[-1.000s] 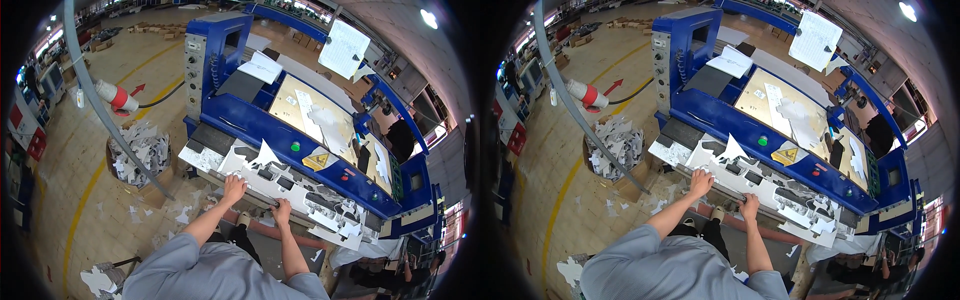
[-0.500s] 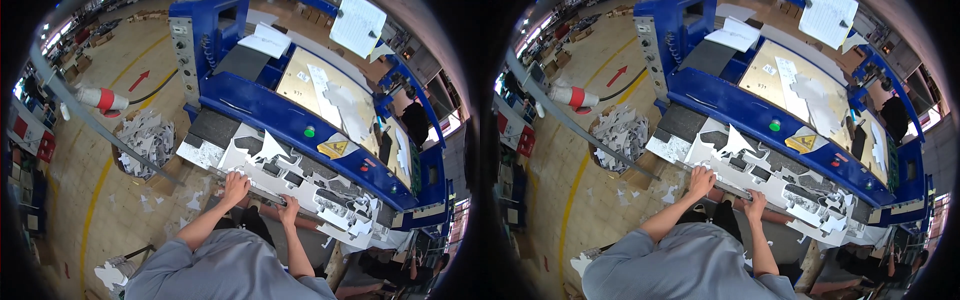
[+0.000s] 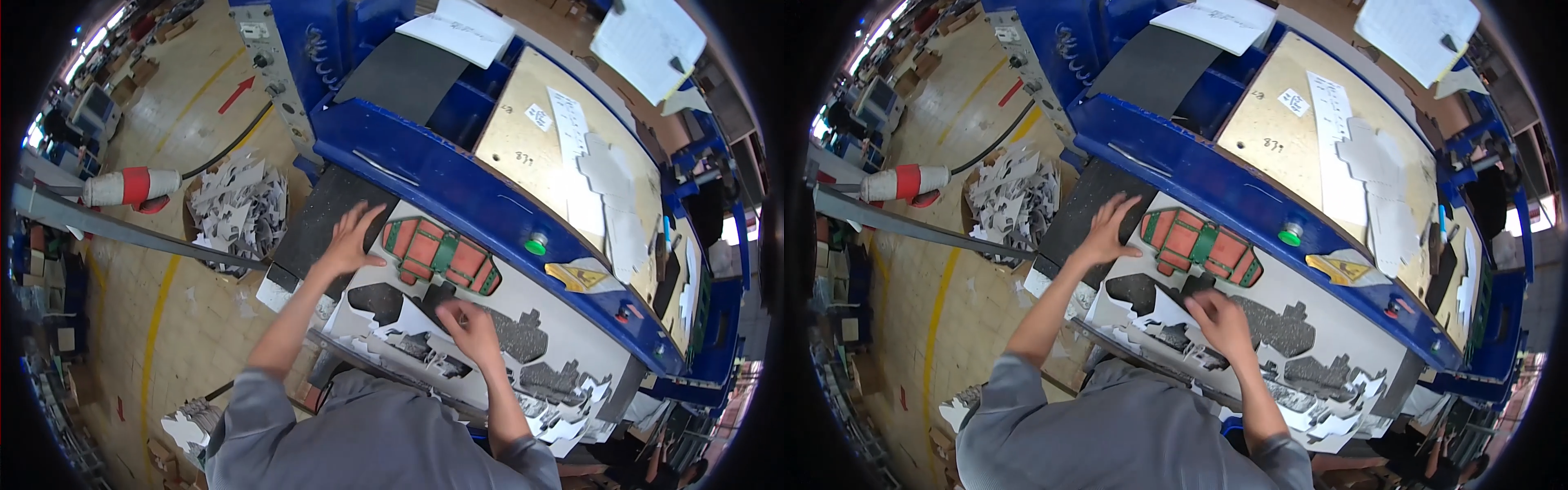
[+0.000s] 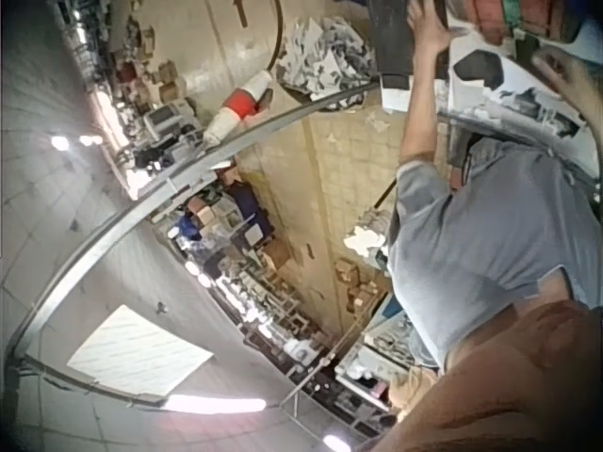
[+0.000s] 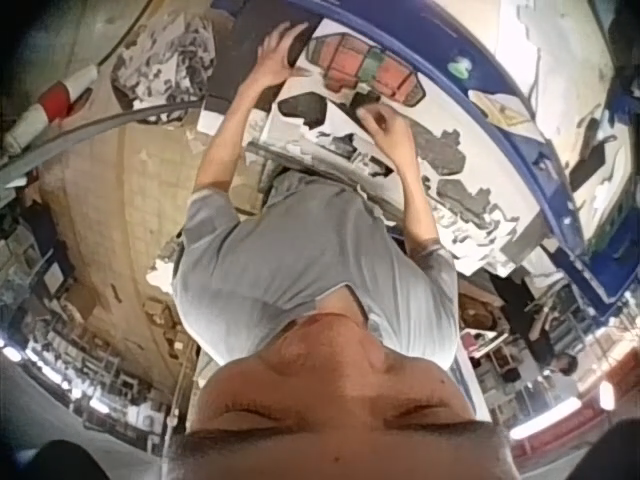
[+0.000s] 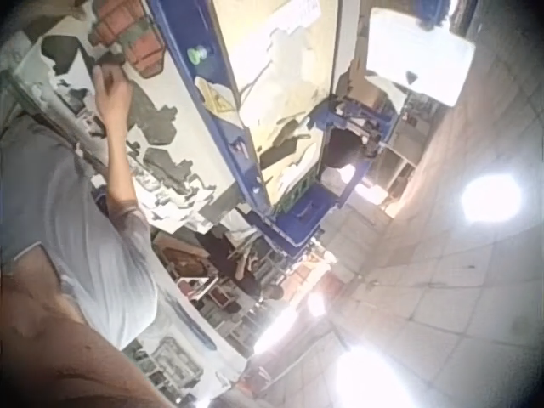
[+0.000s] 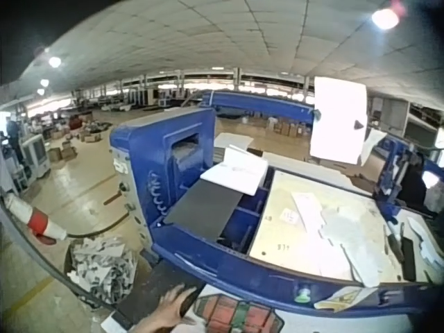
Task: The person is using a die cutting machine to cut components for shoes from a large sheet of material according to a technical specification sheet.
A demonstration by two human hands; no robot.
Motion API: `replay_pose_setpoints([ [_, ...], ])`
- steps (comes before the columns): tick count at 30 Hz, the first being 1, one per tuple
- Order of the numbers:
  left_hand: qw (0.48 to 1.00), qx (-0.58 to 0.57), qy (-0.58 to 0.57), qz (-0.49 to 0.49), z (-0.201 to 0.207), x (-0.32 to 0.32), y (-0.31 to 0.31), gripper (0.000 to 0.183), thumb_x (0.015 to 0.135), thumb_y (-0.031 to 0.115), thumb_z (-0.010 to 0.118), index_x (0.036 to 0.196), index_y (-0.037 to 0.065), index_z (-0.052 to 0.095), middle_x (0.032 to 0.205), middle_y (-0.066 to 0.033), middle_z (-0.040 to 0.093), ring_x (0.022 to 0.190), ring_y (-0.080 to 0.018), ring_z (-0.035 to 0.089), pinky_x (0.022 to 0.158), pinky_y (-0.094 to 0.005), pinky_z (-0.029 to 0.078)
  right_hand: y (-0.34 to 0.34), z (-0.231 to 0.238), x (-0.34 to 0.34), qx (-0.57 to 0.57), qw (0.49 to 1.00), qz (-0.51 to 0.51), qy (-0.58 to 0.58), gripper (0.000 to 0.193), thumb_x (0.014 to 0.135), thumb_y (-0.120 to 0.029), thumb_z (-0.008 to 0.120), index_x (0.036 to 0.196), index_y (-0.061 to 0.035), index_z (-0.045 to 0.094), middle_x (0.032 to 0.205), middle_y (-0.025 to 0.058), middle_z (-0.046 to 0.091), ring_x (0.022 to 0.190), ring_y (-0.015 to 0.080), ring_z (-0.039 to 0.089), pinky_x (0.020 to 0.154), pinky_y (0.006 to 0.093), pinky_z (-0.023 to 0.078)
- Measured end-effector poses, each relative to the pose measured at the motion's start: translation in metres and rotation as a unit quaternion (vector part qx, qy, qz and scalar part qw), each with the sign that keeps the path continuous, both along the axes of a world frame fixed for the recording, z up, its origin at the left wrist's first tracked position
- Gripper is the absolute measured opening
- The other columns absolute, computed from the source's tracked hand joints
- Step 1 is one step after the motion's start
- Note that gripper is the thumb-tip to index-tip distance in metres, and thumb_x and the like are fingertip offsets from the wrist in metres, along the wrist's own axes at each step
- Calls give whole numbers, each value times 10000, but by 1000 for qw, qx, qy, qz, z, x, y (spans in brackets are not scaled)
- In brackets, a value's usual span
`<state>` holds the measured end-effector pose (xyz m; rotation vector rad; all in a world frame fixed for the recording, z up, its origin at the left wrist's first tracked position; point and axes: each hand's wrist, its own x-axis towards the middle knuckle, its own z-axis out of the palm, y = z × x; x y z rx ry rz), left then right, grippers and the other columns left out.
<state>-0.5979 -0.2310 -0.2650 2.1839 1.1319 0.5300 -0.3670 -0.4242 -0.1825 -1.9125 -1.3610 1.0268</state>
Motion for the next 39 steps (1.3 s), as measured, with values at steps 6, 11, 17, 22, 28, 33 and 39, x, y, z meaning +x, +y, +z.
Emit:
replay_pose_setpoints([
  [6,957,-4,206,-205,-50,8,47,1299,421,497,889,1509,382,188,1571,-210,-110,1439,-411,-141,1081,-671,-25,109,-102,-47,133,946,84,-285,974,618,-479,812,1397,-88,377,1335,229,387,1259,424,347,1029,547,304],
  [11,926,3,322,-197,-38,17,50,1323,385,601,856,1502,424,169,1575,-179,-138,1437,-404,-164,1041,-725,-30,141,-101,-45,59,930,110,-346,1049,464,-470,854,1330,-56,431,1144,203,437,1105,362,427,926,503,349],
  [17,904,-5,394,-165,-22,6,41,1340,383,598,856,1500,442,131,1581,-172,-121,1447,-396,-128,1039,-731,-38,131,-37,-21,76,965,166,-186,957,457,-397,856,1259,-41,475,1158,188,454,1096,376,473,927,462,415],
  [22,902,23,393,-174,-25,18,41,1347,395,593,859,1497,456,96,1585,-167,-97,1451,-409,-80,1050,-716,-47,101,18,38,125,970,195,-76,934,470,-345,862,1264,-47,470,1134,191,470,1055,378,515,906,442,452],
  [28,906,17,379,-185,-34,28,45,1367,381,548,888,1497,451,104,1582,-166,-119,1447,-416,-96,1076,-690,-12,14,20,51,214,935,230,-162,929,428,-381,890,1198,-48,491,1131,194,471,1064,368,511,913,444,436],
  [33,920,-26,343,-189,-34,12,57,1372,393,469,916,1501,435,108,1574,-174,-149,1436,-420,-146,1098,-662,10,-55,-23,94,271,881,-348,170,904,643,-524,808,1283,-34,400,1117,119,520,998,249,577,885,403,494],
  [39,887,-55,418,-189,-15,29,69,1333,447,499,890,1499,450,72,1574,-183,-138,1437,-422,-139,1100,-655,-18,-107,-88,188,8,716,-467,519,1035,727,-893,341,1317,-48,446,1202,224,554,1042,391,604,810,541,552],
])
